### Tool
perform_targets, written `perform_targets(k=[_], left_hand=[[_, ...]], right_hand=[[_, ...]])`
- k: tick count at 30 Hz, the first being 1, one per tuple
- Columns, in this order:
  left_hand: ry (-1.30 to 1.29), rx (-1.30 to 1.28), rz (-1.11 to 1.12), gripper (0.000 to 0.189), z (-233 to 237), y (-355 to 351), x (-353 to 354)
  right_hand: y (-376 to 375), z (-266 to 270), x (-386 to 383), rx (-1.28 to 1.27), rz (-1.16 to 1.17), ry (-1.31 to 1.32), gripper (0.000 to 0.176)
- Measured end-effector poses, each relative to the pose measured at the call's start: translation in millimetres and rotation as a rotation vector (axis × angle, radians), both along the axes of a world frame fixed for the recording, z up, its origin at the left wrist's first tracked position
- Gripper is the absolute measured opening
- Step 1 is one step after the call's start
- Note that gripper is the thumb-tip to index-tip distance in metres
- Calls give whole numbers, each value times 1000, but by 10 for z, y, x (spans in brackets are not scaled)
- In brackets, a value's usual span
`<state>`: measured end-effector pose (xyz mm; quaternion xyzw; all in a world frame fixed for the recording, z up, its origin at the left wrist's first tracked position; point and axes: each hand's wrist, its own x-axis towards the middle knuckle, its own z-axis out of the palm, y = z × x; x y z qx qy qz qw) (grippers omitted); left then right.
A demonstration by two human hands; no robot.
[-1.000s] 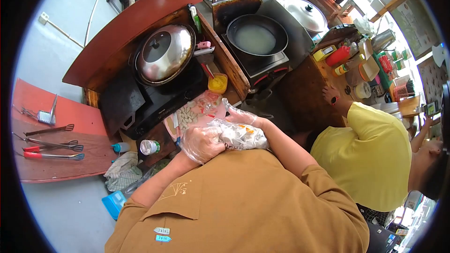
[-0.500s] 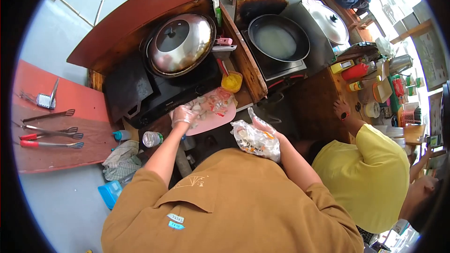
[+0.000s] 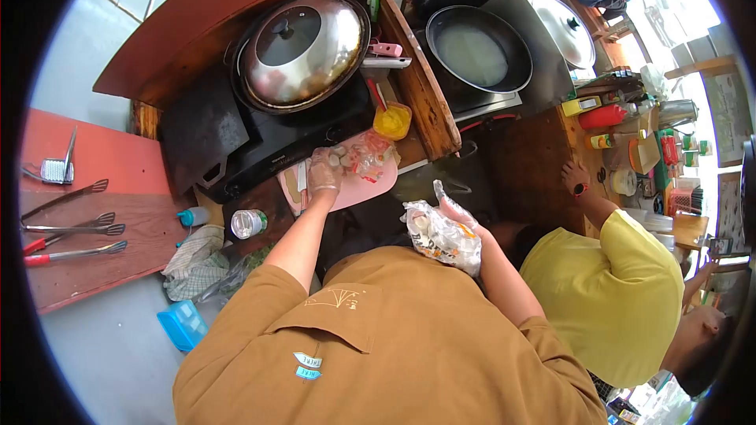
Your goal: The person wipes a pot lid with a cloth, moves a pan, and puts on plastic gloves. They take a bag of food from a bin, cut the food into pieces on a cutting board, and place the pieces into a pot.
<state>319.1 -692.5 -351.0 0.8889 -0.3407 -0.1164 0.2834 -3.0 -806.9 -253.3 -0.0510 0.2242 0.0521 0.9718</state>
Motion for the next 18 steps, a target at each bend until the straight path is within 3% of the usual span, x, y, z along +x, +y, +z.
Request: perform_targets(k=[10,12,13,14,16,18], left_hand=[[57,-102,-148,46,104,233,137],[25,-44,-74,35,174,291,193],[26,-44,-75,35,360,303,186],[65,-200,-54,24,554,321,190],[90,-362,-86,7,1369,322,88],[355,-370,-246,8,2088,375,-64]], right_hand=[[40,1,320,64,36,-14,67],[65,93,399,51,16,-11,67],[66,136,448,37,-3,-7,68],[54,126,484,32,10,-42,68],[71,126,571,-16,23,-44,68],[54,173,675,2,49,-96,68]])
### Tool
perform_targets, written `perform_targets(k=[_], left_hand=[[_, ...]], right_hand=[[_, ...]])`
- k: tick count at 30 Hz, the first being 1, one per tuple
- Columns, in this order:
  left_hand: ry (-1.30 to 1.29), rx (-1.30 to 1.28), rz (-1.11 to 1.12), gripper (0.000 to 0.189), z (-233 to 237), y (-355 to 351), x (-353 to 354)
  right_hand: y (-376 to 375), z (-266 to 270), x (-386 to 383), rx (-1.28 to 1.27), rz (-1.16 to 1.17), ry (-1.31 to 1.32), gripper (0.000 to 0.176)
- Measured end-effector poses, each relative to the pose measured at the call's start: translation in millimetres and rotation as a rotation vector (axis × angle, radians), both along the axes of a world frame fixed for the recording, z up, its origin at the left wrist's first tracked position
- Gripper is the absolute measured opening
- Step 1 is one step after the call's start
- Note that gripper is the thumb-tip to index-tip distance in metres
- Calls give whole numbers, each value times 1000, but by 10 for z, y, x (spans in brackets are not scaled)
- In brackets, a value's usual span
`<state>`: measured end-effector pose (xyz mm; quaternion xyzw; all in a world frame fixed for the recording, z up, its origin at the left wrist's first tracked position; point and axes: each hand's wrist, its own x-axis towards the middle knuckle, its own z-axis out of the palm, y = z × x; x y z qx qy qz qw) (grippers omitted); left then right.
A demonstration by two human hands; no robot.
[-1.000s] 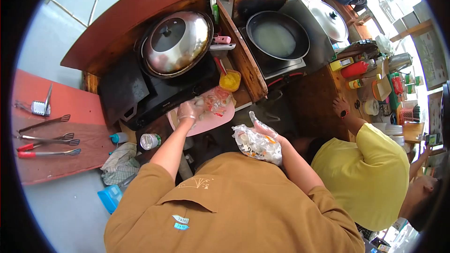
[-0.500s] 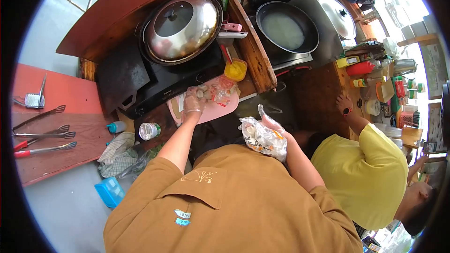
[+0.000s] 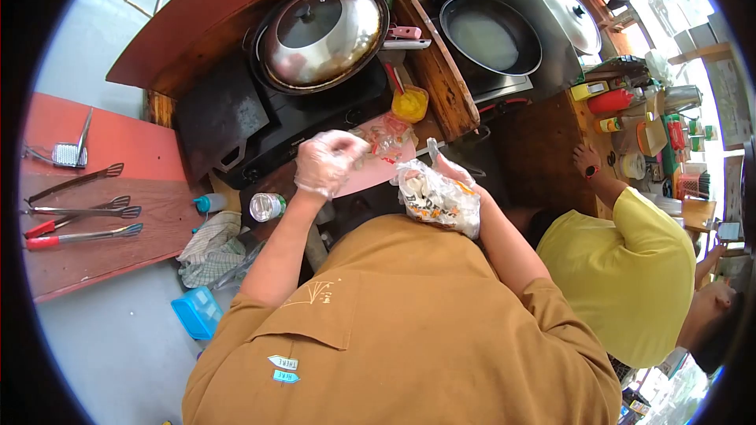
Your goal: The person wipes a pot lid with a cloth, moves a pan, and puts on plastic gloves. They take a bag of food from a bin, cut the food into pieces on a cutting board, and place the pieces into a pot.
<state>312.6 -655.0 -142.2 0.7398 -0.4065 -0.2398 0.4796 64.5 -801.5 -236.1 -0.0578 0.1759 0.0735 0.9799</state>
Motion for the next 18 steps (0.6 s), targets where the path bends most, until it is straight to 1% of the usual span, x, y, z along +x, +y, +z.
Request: perform_targets(k=[1,2,3,5,6,7,8,9,11,12,13,15,16,17,18], left_hand=[[-6,-13,-198,10,374,21,-61],[-13,-25,-395,11,598,25,-121],[-158,-143,-511,11,595,-3,-193],[-384,-158,-716,9,473,-41,-235],[-391,-158,-716,9,529,-48,-274],[-554,81,-776,11,620,-67,-311],[-715,323,-826,13,694,-81,-325],[-722,320,-832,13,733,-68,-329],[-753,363,-844,19,787,-3,-339],[-713,461,-862,24,827,24,-329],[-715,461,-870,24,858,38,-308],[-673,625,-929,31,904,45,-234],[-642,636,-958,36,915,46,-178],[-648,635,-973,36,880,40,-128],[-664,635,-1004,35,788,34,-82]], right_hand=[[22,62,70,-3,-1,-6,68],[64,129,158,-29,-33,-26,67],[94,164,238,-55,-64,-47,67],[116,166,375,-72,-60,-59,67],[148,154,434,-133,-80,-18,68],[170,157,495,-196,-104,22,70],[182,163,554,-180,-88,35,70],[196,158,598,-183,-96,31,70],[241,97,654,-148,-39,23,71],[238,52,677,-204,-10,14,73],[229,-53,706,-201,-18,15,73],[245,-233,757,-380,68,44,75],[327,124,793,-323,76,107,68],[340,45,832,-320,60,108,68],[323,-81,876,-395,39,105,65]])
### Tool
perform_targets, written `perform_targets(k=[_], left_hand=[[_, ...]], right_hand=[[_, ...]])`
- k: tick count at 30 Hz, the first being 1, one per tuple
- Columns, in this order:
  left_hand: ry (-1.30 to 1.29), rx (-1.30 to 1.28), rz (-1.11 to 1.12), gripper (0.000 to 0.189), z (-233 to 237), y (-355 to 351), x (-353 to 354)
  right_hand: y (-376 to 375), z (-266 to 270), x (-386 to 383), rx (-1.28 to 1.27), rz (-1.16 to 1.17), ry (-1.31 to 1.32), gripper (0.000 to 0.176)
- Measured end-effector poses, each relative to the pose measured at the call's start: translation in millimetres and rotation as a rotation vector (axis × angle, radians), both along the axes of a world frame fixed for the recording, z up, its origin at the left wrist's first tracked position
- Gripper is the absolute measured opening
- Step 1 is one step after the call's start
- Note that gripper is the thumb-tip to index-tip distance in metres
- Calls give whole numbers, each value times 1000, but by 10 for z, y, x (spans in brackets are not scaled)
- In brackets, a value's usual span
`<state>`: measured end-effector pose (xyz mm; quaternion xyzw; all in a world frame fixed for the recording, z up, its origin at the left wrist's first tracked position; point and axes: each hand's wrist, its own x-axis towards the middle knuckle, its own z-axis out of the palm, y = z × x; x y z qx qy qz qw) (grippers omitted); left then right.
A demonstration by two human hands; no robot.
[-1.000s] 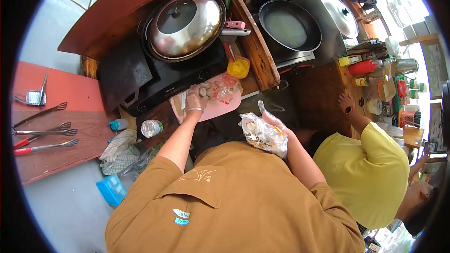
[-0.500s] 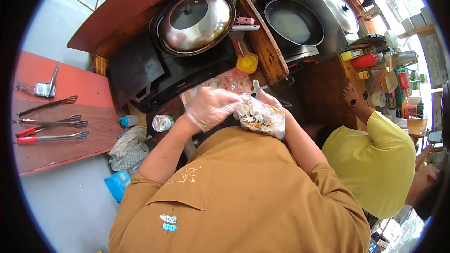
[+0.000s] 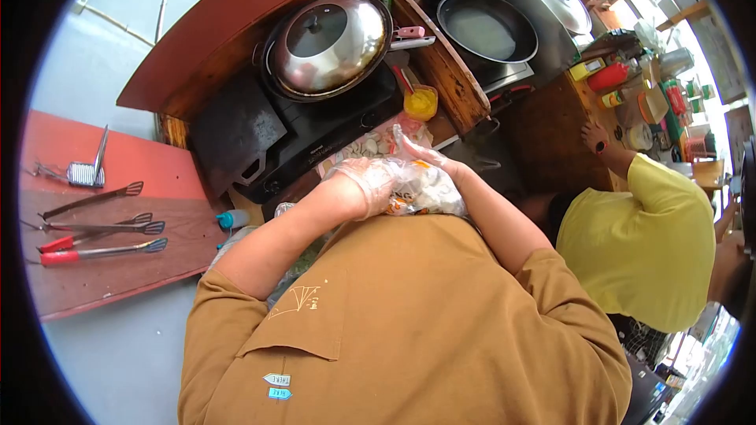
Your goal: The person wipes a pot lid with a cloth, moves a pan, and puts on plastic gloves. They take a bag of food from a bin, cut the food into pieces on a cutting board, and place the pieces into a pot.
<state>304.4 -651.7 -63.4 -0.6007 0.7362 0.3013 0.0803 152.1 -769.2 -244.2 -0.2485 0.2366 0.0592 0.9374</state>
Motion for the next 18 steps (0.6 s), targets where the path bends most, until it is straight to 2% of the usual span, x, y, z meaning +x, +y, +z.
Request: perform_targets(k=[1,2,5,6,9,11,12,13,15,16,18], left_hand=[[-6,7,-33,33,-132,16,52],[89,-247,-47,26,-423,122,136],[201,-229,-110,19,-402,187,273],[282,-377,-113,15,-393,230,271],[180,-424,-108,16,-381,295,241],[191,-476,-93,17,-398,307,182],[199,-536,-78,18,-399,301,173],[200,-540,-77,18,-397,300,186],[219,-535,-22,19,-398,322,214],[221,-533,-23,19,-415,340,229],[119,-443,-38,18,-439,372,240]], right_hand=[[12,-74,27,-76,-16,-6,62],[45,238,45,-32,-19,21,56],[29,192,117,60,-10,13,53],[37,170,133,63,-21,11,53],[95,132,181,130,-35,-12,52],[115,180,215,9,-86,38,51],[75,175,202,211,-4,-39,48],[69,162,216,208,-3,-37,48],[111,104,249,373,8,-78,48],[139,67,270,376,5,-77,48],[200,20,310,139,-156,32,50]])
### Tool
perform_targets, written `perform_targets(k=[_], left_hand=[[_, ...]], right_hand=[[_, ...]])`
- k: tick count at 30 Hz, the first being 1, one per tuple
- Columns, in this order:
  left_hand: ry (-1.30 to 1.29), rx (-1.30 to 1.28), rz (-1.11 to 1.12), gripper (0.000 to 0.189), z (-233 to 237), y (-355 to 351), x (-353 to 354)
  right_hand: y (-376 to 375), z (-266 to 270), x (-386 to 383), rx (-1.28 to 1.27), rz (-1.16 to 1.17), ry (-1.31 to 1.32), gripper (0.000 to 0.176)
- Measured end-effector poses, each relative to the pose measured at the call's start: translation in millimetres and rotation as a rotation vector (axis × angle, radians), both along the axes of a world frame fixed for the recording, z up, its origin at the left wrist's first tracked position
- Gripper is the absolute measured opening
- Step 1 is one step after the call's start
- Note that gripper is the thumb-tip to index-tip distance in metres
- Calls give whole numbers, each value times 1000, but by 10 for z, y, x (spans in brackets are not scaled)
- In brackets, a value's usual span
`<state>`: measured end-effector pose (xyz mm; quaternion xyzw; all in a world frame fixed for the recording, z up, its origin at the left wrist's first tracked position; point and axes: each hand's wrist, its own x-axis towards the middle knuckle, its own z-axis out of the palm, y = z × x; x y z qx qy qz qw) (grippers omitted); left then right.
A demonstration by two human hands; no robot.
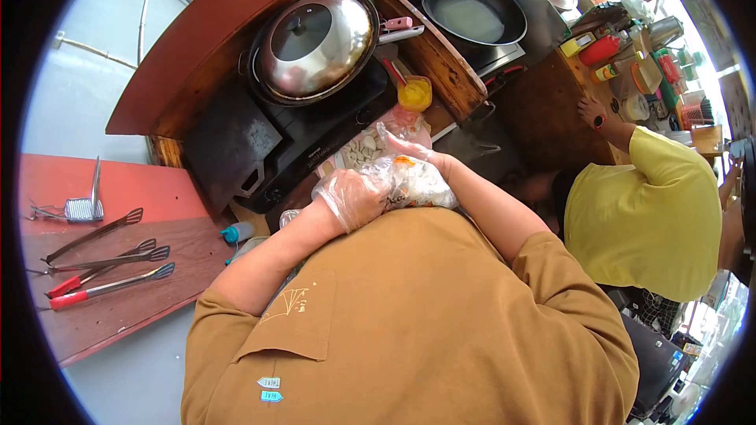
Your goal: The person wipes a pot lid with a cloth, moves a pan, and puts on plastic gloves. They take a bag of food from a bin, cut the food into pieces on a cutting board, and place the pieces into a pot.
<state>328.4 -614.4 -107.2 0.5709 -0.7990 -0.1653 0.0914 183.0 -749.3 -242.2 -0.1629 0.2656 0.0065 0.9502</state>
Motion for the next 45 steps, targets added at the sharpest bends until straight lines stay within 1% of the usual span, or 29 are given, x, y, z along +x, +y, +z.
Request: perform_targets(k=[1,3,4,6,7,9,10,11,13,14,17,18,20,23,24,26,27,29,30,33,34,36,37,39,41,42,43,44,45], left_hand=[[2,3,1,18,10,6,-1],[-197,112,5,16,52,28,-6],[-197,115,11,16,33,35,19],[14,4,21,29,8,13,126],[12,3,29,29,22,-23,168],[353,153,242,28,85,-81,219],[611,190,332,27,136,-76,203],[610,181,350,27,132,-74,210],[1240,424,650,25,77,-57,260],[1408,342,703,27,9,-47,287],[1672,125,913,28,-283,-41,402],[1682,102,927,28,-522,-36,460],[1459,94,1194,28,-1158,-21,549],[1275,199,1494,30,-1966,-148,461],[1285,194,1505,30,-2178,-247,432],[1150,118,1501,29,-2480,-461,346],[1159,119,1512,29,-2544,-551,308],[1207,11,1641,20,-2647,-680,239],[1184,-71,1702,21,-2719,-701,221],[1113,-179,1737,18,-2813,-615,209],[1113,-189,1747,18,-2783,-568,229],[663,-310,1695,17,-2669,-450,251],[463,-382,1670,19,-2268,-453,135],[786,-264,1639,21,-1585,-419,-147],[1059,-308,1108,31,-801,-293,-642],[984,-184,955,58,-315,-297,-908],[776,-297,709,80,-163,-298,-1043],[635,-281,607,90,-78,-282,-1183],[450,-257,712,94,-49,-162,-1380]], right_hand=[[9,-3,8,3,1,2,50],[12,-4,27,-23,23,65,53],[-1,-15,10,-20,30,64,53],[-59,-9,-49,263,156,-186,57],[-82,0,-55,263,164,-188,57],[-102,75,-75,377,193,-266,63],[-132,148,-91,378,210,-265,63],[-184,234,-115,381,206,-286,63],[-310,293,-127,386,228,-301,62],[-445,284,-151,391,237,-281,62],[-599,279,-393,395,263,-218,64],[-635,271,-431,395,270,-195,64],[-744,237,-603,398,283,-145,65],[-934,147,-743,401,289,-73,66],[-955,109,-779,401,285,-50,66],[-1030,32,-1103,407,267,-1,67],[-1080,23,-1141,410,260,24,68],[-1149,30,-1234,392,281,45,67],[-1197,-14,-1290,392,287,56,68],[-1363,-258,-1399,315,332,55,67],[-1398,-337,-1431,267,340,75,67],[-1448,-415,-1479,220,366,100,66],[-1455,-392,-1439,220,385,117,66],[-1394,-218,-1307,227,442,139,67],[-1233,110,-1069,365,573,129,68],[-1130,92,-935,384,642,131,73],[-1048,73,-809,382,719,134,73],[-936,75,-811,400,776,119,74],[-807,68,-637,417,845,105,75]])
